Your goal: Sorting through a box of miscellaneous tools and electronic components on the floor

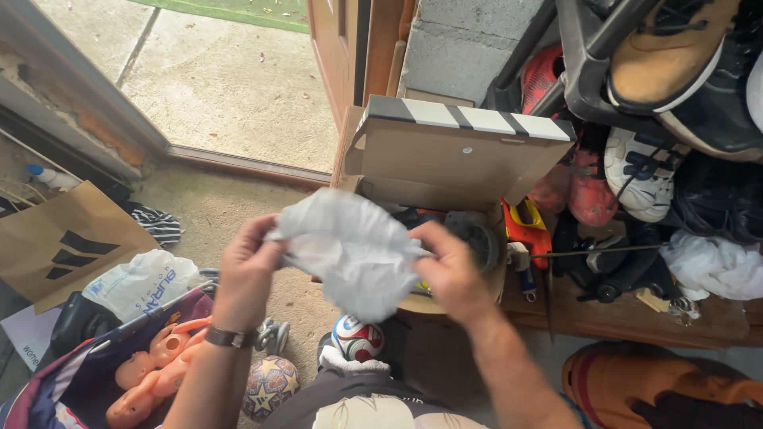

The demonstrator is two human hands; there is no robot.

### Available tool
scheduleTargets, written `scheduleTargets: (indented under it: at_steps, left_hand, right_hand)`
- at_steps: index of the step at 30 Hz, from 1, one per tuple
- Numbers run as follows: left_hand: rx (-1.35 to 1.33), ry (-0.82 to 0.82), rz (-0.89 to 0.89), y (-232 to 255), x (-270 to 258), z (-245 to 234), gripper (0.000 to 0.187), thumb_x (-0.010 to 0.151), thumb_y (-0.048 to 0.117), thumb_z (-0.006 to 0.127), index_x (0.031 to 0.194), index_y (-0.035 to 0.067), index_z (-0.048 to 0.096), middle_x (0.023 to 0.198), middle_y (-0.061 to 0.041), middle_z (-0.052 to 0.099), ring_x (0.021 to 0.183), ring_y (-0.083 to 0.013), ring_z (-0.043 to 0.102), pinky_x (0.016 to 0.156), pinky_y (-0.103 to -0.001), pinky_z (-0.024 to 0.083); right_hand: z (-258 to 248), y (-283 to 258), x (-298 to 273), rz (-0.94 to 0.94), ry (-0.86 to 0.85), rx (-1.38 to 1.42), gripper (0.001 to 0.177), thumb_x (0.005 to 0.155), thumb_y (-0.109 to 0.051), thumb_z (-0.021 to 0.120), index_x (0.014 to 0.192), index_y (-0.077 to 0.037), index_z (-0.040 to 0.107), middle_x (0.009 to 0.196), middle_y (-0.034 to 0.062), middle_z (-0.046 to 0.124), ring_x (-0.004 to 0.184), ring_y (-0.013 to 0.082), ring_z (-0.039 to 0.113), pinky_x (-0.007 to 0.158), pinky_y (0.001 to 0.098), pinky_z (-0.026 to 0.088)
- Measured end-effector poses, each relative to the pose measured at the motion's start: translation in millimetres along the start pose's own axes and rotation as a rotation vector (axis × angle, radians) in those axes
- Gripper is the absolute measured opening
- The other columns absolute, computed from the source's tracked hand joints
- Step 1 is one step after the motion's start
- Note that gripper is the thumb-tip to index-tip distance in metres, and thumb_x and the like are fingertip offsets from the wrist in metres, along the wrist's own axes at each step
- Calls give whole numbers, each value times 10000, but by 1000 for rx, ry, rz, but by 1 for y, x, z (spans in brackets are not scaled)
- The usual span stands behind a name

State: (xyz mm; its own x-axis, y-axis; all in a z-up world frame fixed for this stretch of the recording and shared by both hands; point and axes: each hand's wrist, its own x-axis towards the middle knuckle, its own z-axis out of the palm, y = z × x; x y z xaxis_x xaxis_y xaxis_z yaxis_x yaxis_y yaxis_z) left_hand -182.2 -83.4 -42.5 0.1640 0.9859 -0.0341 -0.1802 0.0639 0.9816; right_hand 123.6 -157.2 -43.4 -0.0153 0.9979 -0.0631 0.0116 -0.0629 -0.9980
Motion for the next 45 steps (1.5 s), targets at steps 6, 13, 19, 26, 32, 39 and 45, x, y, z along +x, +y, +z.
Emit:
scheduleTargets:
  at_steps: [6,13,19,26,32,39,45]
  left_hand:
    - [-9,167,-14,4,8,-26,96,1023,73,612,1114,71,583,953,-13,617,758,-88,583,646,-277,506]
    - [-264,338,-97,23,21,-35,85,1057,175,551,1109,109,543,972,-15,642,807,-100,641,739,-283,574]
    - [-442,344,-82,11,30,-51,168,1050,128,442,1131,66,577,1081,-57,682,923,-138,705,840,-308,608]
    - [-237,323,-46,15,44,-50,130,1095,186,516,1089,70,572,898,-35,611,713,-113,554,605,-286,470]
    - [-69,264,259,69,54,22,77,1003,52,586,1069,65,548,941,5,605,775,-61,552,668,-227,480]
    - [542,196,410,73,60,134,420,793,194,761,1100,29,526,795,-113,647,691,-208,646,646,-376,523]
    - [677,-205,153,98,38,154,369,771,207,757,996,20,531,802,-155,689,672,-223,688,662,-366,565]
  right_hand:
    - [-36,-71,-6,-191,106,-1129,927,606,-367,911,1386,-54,519,1437,238,511,1312,420,461,1047,492,376]
    - [-41,-46,5,-73,249,-1295,1090,541,-343,941,1475,-96,435,1485,204,480,1392,404,403,1126,500,368]
    - [-39,-35,14,64,286,-1574,1103,538,-303,960,1501,-145,447,1347,157,573,1371,353,408,1067,577,387]
    - [-73,-21,13,-109,402,-1136,796,612,-97,852,1329,-50,509,1275,192,612,1213,384,594,1015,464,480]
    - [-91,-70,-23,-238,358,-126,794,709,-86,808,1427,24,486,1287,194,597,1162,293,629,1009,382,525]
    - [-2,-97,-46,-224,-289,620,860,697,-196,912,1392,-10,443,1433,342,568,1067,358,717,870,467,617]
    - [23,-41,-36,-91,-270,610,1025,651,-124,871,1541,-79,363,1448,163,499,1342,261,561,1145,436,464]
